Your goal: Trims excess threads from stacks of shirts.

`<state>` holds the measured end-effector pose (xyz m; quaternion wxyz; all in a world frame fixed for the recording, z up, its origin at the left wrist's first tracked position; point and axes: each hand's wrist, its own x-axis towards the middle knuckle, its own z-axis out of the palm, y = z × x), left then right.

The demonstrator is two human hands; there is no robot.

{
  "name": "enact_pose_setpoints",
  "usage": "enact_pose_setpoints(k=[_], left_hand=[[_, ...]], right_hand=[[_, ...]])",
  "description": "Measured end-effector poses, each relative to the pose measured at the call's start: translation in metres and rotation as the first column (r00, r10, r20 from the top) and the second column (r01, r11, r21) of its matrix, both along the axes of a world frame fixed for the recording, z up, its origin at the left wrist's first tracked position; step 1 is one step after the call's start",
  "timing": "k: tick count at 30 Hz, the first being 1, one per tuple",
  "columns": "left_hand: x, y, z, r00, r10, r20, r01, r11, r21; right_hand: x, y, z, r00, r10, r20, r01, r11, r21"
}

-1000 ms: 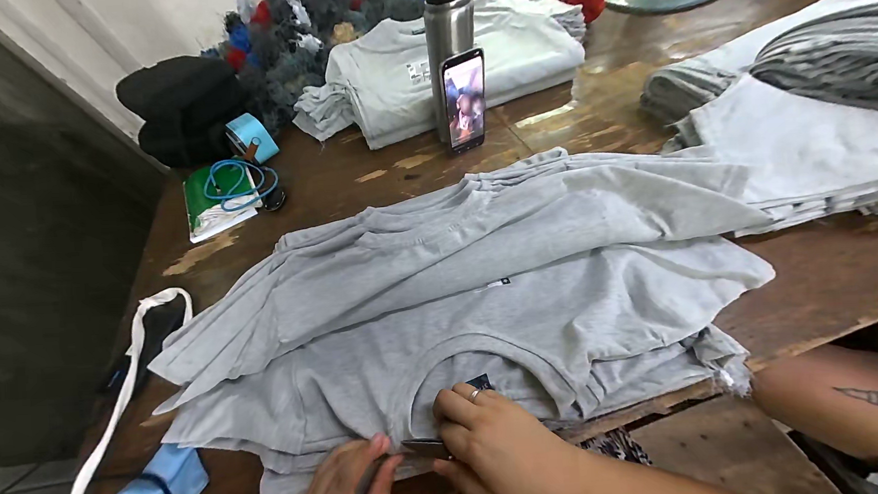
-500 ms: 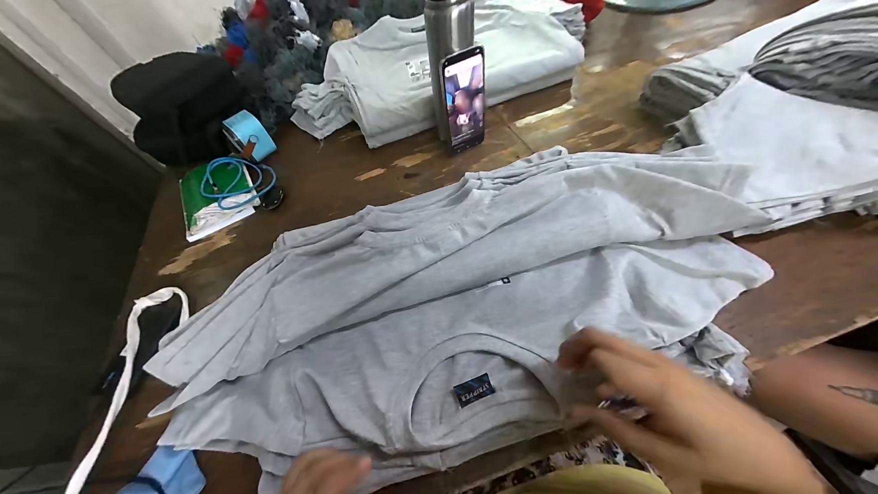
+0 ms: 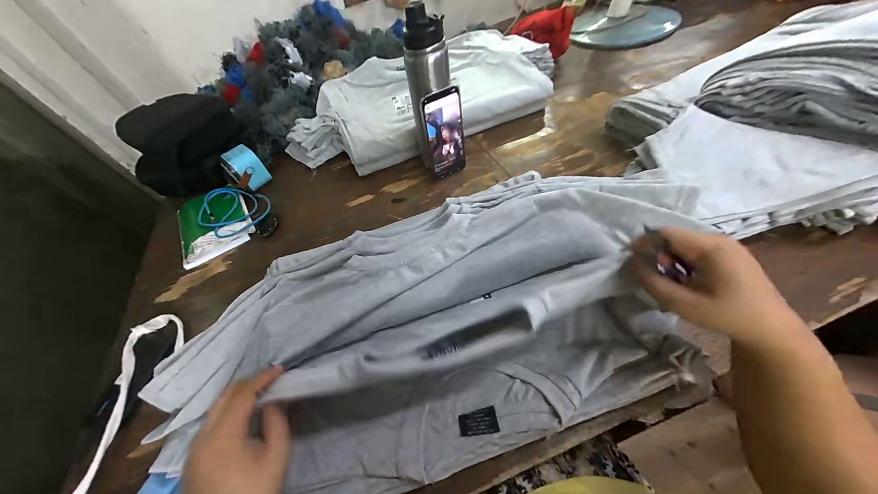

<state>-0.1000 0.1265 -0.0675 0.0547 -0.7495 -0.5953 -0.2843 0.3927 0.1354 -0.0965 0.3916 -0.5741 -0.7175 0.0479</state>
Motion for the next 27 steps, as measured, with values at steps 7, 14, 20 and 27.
enact_pose_setpoints(k=[7, 14, 20, 27], left_hand=[[0.0, 0.13, 0.0, 0.987, 0.107, -0.12, -0.121, 0.985, -0.12], [-0.017, 0.142, -0.044, 0.993, 0.081, 0.081, -0.077, 0.996, -0.052], [0.011, 0.131, -0.046, 0.998, -0.051, -0.032, 0.058, 0.953, 0.297], [0.166, 0.142, -0.011, 0.914, -0.406, 0.005, 0.406, 0.914, -0.005]], right_hand=[[-0.004, 0.128, -0.016, 0.996, -0.072, 0.054, 0.075, 0.995, -0.073], [0.004, 0.137, -0.057, 0.998, -0.06, -0.023, 0.061, 0.997, 0.041], [0.005, 0.136, -0.058, 0.996, -0.079, -0.037, 0.08, 0.996, 0.026], [0.002, 0.137, -0.056, 0.994, -0.109, -0.017, 0.109, 0.994, 0.001]])
